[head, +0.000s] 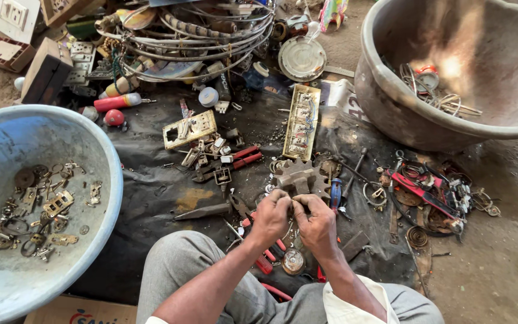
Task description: The person uses a hammer and a punch to dismantle a metal gear and other scrap components by hand.
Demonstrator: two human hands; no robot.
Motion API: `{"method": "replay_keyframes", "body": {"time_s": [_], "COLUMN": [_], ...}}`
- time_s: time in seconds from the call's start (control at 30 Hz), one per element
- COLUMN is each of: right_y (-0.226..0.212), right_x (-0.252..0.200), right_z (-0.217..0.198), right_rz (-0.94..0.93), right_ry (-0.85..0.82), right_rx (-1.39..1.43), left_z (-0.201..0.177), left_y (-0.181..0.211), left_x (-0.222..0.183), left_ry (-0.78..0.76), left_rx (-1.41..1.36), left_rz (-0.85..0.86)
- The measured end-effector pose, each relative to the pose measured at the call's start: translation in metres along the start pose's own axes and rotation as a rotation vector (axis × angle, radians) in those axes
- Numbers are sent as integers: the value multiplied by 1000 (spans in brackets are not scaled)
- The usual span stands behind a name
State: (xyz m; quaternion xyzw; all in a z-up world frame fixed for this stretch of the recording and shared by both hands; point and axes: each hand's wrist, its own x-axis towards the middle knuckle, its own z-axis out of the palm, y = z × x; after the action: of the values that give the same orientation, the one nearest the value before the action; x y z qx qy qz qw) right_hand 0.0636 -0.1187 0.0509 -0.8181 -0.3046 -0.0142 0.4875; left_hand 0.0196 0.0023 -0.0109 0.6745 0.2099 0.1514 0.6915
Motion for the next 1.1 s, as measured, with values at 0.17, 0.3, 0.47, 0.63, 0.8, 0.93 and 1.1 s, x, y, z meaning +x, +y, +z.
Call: {"method": "replay_keyframes", "body": {"time_s": [0.17,0.3,0.47,0.63,0.8,0.93,1.1], "right_y": [12,27,22,14,31,45,37], "right_x": [1,-1,-3,-5,-30,-64,-58], "right_z": [4,13,23,22,36,61,62], "right_rz": [75,377,396,182,-1,101,219], "right_ry": [2,39,114,110,-274,-740,-757], "right_rx": [73,384,433,120,-301,-634,-576], "left_z": [-4,-6,-8,-15,-51,-76,-74], "left_y": [10,28,23,27,34,28,23], "left_x": [5,5,11,16,51,74,80], "left_ry": [-82,-125,-73,-146,131,155,178], "left_rx": [115,118,-83,-306,-447,-624,-701], "left_rz": [56,-16,2,-269,-393,-415,-462]}}
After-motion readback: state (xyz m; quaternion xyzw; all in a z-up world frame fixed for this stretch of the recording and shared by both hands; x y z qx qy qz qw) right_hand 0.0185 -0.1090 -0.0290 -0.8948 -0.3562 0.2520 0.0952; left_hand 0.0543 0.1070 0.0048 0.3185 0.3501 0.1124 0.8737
